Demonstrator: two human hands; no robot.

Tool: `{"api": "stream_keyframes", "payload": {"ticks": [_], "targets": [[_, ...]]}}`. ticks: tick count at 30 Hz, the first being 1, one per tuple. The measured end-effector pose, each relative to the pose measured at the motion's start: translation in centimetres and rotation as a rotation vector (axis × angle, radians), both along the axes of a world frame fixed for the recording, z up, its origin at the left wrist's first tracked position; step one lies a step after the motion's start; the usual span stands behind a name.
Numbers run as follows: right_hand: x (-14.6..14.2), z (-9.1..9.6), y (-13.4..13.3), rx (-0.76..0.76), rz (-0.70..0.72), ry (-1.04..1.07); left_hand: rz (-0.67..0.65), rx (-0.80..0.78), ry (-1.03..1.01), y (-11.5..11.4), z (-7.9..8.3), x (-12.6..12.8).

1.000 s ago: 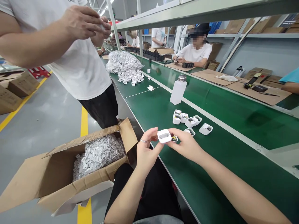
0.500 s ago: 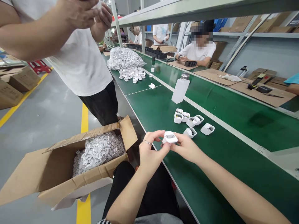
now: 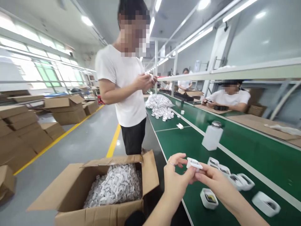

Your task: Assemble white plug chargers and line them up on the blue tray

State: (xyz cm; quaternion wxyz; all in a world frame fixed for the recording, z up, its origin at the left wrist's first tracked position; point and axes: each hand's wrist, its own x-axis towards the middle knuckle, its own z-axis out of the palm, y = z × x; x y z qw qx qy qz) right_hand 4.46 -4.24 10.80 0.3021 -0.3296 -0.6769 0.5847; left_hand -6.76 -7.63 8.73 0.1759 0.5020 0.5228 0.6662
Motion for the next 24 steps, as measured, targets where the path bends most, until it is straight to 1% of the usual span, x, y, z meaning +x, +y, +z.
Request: {"api": "stream_keyframes", "payload": {"ticks": [2, 4, 8, 11, 14, 21, 24], "targets": [[-0.8, 0.7, 0.0, 0.084, -0.065, 0.000, 0.003, 0.006, -0.059, 0.1, 0.6, -0.5], [-1.3, 1.0, -0.4, 0.136, -0.118, -0.008, -0.001, 0.054, -0.078, -0.1, 0.8, -1.0], [-1.8, 0.9, -1.5, 0.144, -0.145, -0.027, -0.032, 0.210, -0.022, -0.6, 0.3, -1.6], [-1.7, 0.8, -1.8, 0.115, -0.138, -0.015, -0.009, 0.279, 0.037, -0.9, -0.1, -1.8], [-1.6, 0.7, -1.9, 0.104, -0.124, -0.020, 0.006, 0.308, 0.068, -1.0, -0.3, -1.7], [-1.3, 0.6, -1.7, 0.128, -0.044, -0.063, -0.056, 0.348, 0.058, -0.4, -1.0, -1.7], [-1.1, 0.5, -1.4, 0.135, -0.001, -0.065, -0.078, 0.386, 0.104, -0.5, -1.1, -1.9]]}}
